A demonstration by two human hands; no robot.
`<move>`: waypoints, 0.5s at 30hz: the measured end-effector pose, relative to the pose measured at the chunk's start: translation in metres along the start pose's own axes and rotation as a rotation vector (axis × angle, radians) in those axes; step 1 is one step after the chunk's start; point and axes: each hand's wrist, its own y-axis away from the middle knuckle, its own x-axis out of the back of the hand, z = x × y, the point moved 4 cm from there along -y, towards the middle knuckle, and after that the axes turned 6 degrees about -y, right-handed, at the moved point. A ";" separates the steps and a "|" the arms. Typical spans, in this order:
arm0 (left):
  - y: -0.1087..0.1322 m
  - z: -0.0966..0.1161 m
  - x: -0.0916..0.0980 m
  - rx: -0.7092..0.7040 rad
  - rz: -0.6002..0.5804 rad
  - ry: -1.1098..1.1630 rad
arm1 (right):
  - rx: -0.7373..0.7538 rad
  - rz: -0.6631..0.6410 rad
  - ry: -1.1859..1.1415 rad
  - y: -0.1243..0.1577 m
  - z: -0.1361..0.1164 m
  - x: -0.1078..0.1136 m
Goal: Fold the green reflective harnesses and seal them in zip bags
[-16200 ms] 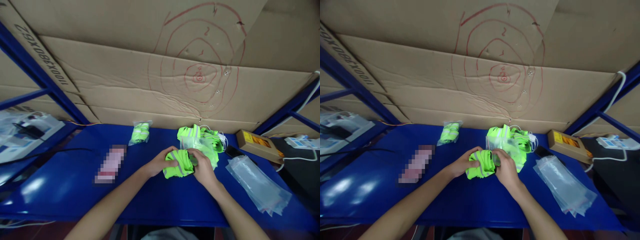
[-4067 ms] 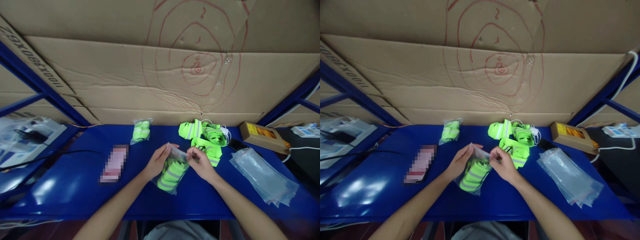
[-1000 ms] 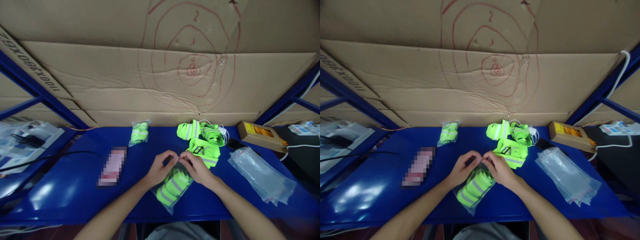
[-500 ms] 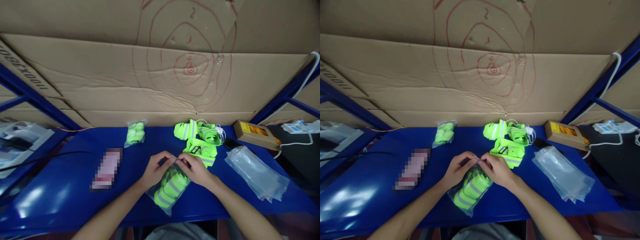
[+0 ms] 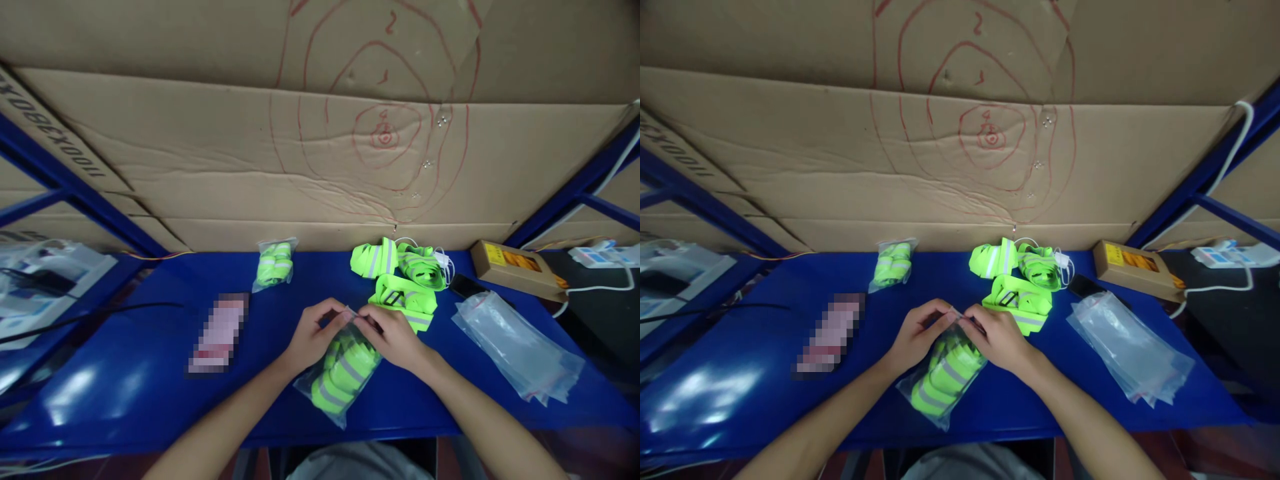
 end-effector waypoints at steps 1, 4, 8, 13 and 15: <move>0.000 0.001 0.002 0.010 0.009 0.022 | -0.001 -0.004 0.000 0.000 -0.001 0.002; -0.003 0.000 0.012 0.057 0.106 0.090 | -0.009 -0.015 -0.032 -0.002 -0.003 0.007; -0.009 -0.005 0.028 0.092 0.297 0.094 | -0.068 0.077 -0.143 -0.005 0.003 0.010; -0.011 -0.005 0.026 0.004 0.350 -0.011 | -0.213 0.217 -0.328 -0.004 0.021 0.008; -0.009 -0.004 0.019 -0.030 0.250 -0.087 | -0.226 0.294 -0.330 -0.004 0.026 0.013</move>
